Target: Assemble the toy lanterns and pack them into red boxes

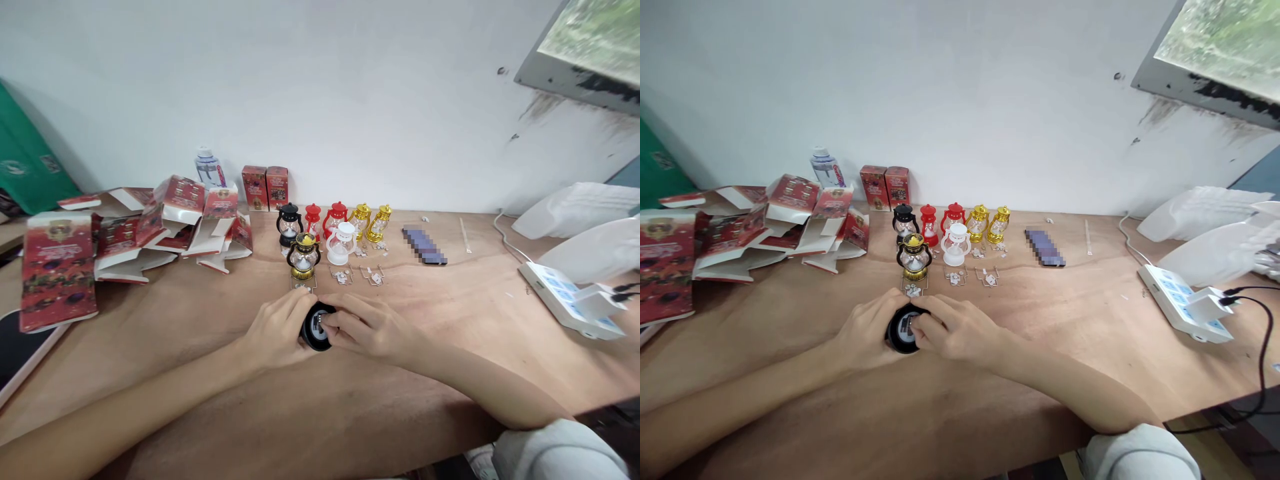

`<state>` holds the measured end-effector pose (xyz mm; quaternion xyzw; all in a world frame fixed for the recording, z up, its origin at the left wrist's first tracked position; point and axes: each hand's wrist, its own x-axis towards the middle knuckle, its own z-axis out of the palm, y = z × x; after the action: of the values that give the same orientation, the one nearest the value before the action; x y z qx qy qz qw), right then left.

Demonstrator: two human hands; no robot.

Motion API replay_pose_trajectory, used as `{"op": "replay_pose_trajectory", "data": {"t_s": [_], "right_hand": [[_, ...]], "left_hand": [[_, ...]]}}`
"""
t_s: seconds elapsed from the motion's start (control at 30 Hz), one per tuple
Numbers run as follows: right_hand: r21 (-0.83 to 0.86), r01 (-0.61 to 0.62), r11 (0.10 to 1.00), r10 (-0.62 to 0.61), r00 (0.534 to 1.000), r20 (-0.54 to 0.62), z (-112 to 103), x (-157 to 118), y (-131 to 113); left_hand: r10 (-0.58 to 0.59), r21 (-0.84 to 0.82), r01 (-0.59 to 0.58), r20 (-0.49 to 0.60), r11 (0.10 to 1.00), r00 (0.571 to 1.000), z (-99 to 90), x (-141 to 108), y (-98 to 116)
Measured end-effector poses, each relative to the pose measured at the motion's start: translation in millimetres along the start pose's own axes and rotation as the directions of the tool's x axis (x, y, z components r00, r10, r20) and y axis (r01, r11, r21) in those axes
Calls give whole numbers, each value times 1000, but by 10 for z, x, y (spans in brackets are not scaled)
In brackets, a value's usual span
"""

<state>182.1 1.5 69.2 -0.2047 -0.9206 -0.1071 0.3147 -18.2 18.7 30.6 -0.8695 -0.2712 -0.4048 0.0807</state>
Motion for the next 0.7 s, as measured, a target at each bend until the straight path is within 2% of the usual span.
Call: {"op": "replay_pose_trajectory", "data": {"t_s": [0.13, 0.33, 0.7], "right_hand": [[8, -6, 1000, 6, 1000, 8, -23, 12, -7], [72, -120, 990, 120, 993, -4, -38, 34, -37], [170, -263, 950, 267, 964, -2, 17, 62, -139]], "left_hand": [[5, 8, -5, 15, 1000, 1000, 6, -3, -8], [-10, 58, 8, 30, 998, 999, 4, 2, -13], [30, 157, -27, -19, 987, 999, 12, 9, -4]]}}
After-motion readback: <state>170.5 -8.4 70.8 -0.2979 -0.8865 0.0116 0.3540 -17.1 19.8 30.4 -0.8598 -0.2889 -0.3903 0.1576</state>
